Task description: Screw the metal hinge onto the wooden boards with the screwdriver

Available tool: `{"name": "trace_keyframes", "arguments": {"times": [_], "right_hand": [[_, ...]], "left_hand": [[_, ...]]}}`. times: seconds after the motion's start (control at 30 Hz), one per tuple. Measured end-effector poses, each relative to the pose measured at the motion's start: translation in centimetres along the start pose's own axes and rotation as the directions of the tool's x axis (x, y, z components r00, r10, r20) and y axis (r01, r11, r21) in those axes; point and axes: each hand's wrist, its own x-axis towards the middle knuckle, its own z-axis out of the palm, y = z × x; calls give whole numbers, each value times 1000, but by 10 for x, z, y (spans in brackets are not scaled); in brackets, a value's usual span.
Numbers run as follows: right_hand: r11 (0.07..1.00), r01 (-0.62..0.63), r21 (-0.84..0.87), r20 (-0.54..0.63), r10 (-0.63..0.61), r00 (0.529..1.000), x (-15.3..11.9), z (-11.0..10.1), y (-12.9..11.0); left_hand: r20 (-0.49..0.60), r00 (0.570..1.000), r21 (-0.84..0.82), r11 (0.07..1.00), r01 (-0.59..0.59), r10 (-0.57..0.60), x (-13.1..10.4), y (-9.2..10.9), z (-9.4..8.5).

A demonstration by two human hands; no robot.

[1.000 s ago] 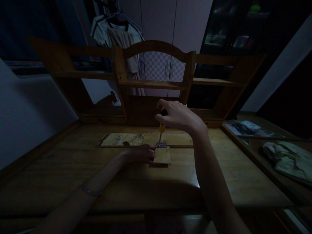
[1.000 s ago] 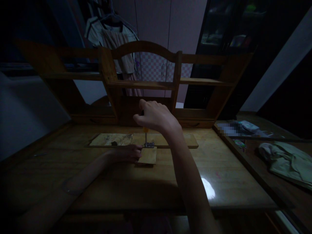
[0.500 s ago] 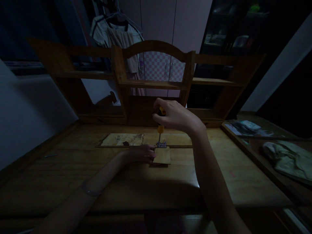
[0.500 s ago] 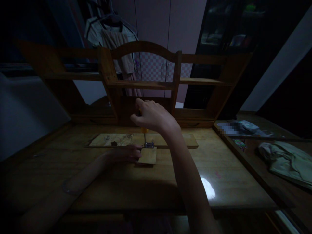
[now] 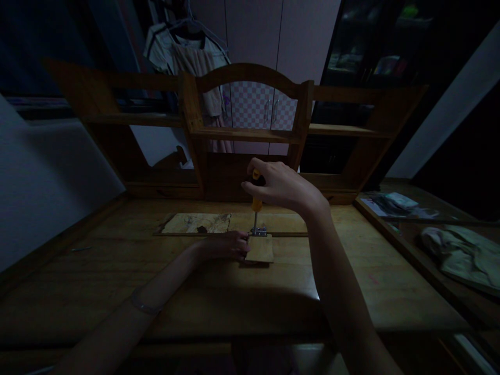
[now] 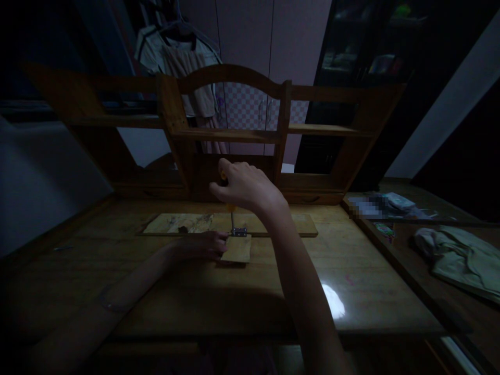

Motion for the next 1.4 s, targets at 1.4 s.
{"name": "trace_keyframes", "arguments": {"times": [1.4], "right_hand": [[999,-9,-38,-5,8,1000,-1,2,-3]], "left_hand": [[21,1000,-23,1000,-14,14,3,-5,-5]]}}
